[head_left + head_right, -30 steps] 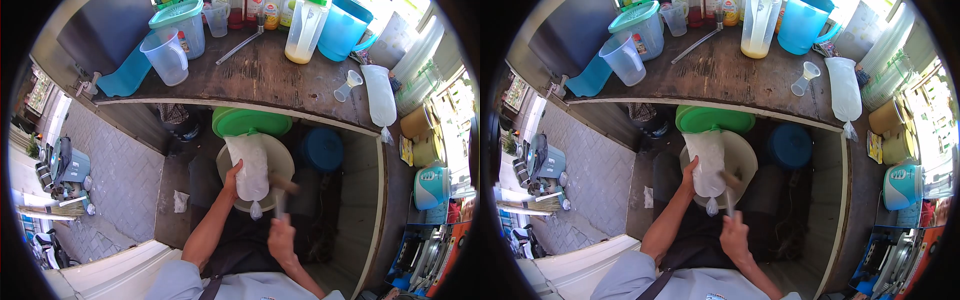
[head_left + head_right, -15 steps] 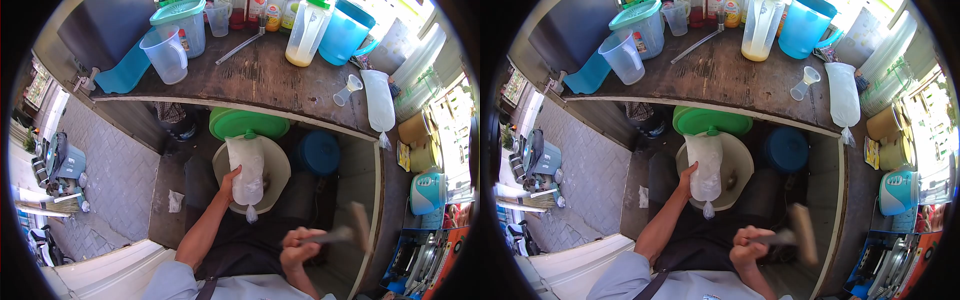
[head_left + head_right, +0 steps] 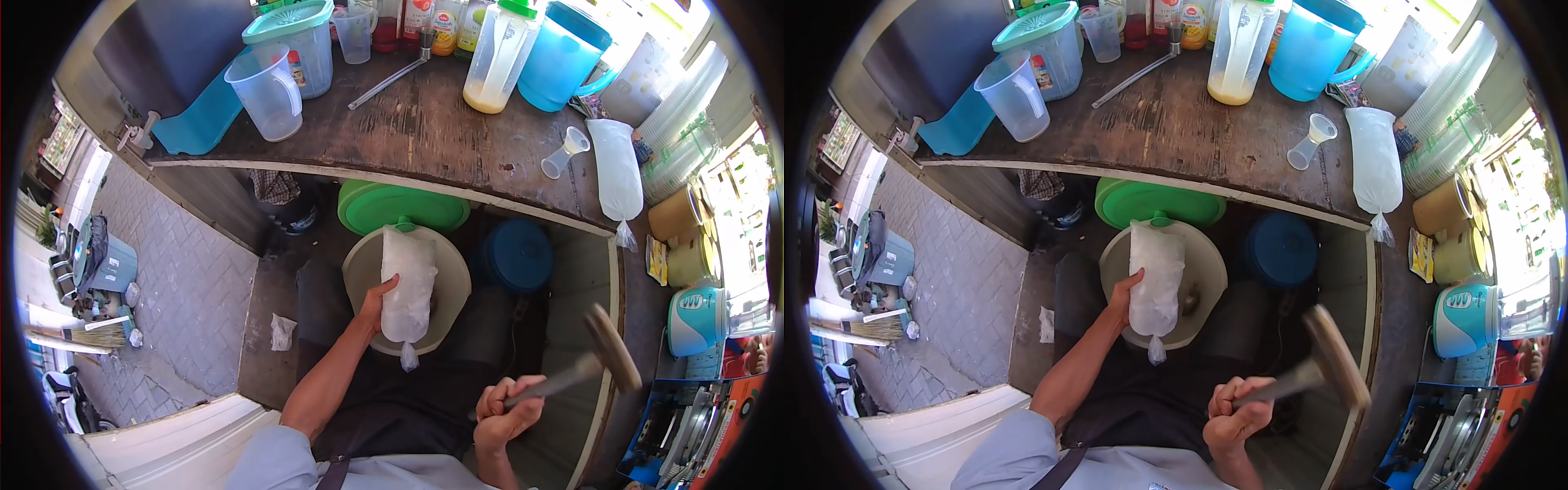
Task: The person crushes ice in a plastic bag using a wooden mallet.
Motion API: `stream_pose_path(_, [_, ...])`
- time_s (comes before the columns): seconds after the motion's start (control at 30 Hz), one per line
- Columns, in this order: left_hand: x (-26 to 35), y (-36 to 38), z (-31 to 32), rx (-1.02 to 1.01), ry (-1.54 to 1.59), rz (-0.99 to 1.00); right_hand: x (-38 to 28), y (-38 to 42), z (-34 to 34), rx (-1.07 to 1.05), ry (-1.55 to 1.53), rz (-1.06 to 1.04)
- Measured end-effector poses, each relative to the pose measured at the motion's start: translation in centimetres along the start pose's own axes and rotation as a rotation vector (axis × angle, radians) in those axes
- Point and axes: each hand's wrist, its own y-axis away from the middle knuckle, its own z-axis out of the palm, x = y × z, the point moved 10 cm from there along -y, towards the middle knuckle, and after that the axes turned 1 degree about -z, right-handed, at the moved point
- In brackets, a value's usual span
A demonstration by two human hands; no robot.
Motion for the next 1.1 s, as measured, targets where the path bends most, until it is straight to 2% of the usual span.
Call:
stream_pose_path(0.07, [0.4,0.2,1.2,0.007,0.018,0.014,0.9,1.2,-0.8,0.081,-0.119,-0.169])
stream_pose_path(0.1, [0.7,0.1,1.8,0.009,0.031,0.031,6.6,2.8,-1.6,0.156,-0.276,0.101])
stream_pose_path(0.13, [0.4,-0.2,1.9,0.008,0.028,0.034,7.4,3.1,0.1,-0.134,0.596,-0.139])
stream_pose_path(0.2, [1.2,-0.6,2.4,-0.045,0.076,0.115,11.7,4.3,-0.7,-0.230,0.703,0.316])
stream_pose_path(0.23, [1.9,-0.9,2.8,-0.049,0.064,0.127,11.6,3.8,-0.2,-0.234,0.691,0.303])
stream_pose_path(0.3, [1.5,-0.1,1.3,0.085,0.071,0.132,12.6,5.4,-1.1,-0.190,0.497,0.537])
stream_pose_path(0.4, [1.1,-0.5,0.5,0.106,0.068,0.092,8.3,2.5,0.7,-0.178,0.431,0.413])
stream_pose_path(0.53, [1.1,-0.1,1.3,0.059,0.035,0.074,-0.4,0.2,1.5,-0.013,0.048,0.050])
stream_pose_path(0.57, [1.1,0.0,1.3,0.066,0.010,0.064,-0.3,0.2,1.7,-0.017,0.052,0.052])
stream_pose_path(0.63, [0.9,0.1,1.3,0.076,-0.005,0.059,-2.8,0.4,1.4,0.023,-0.186,-0.264])
stream_pose_path(0.67, [1.0,0.0,1.6,0.079,0.004,0.066,-0.9,1.1,1.2,0.018,-0.183,-0.263])
stream_pose_path(0.73, [1.6,-0.3,1.6,0.078,0.009,0.087,5.7,3.2,1.3,-0.058,0.493,-0.203])
stream_pose_path(0.77, [1.6,-0.7,1.2,0.042,0.077,0.098,6.7,3.9,0.6,-0.063,0.490,-0.208])
stream_pose_path(0.83, [1.8,-1.1,2.0,-0.022,0.142,0.128,13.1,4.0,-0.3,-0.244,0.746,0.310])
stream_pose_path(0.87, [2.6,-1.2,2.1,0.008,0.072,0.146,13.2,2.0,0.3,-0.257,0.739,0.267])
stream_pose_path(0.93, [1.6,0.7,0.7,0.096,0.026,0.136,13.2,2.6,-2.0,-0.031,0.507,0.405])
stream_pose_path(1.0, [1.4,0.5,1.0,0.105,-0.053,0.101,13.2,0.8,-1.8,-0.009,0.474,0.414])
stream_pose_path(1.07, [0.8,0.8,1.4,0.100,-0.053,0.081,10.7,-1.5,0.1,-0.077,0.709,0.099])
stream_pose_path(1.1, [0.4,1.0,1.8,0.096,-0.059,0.063,11.2,-1.8,0.2,-0.074,0.717,0.098])
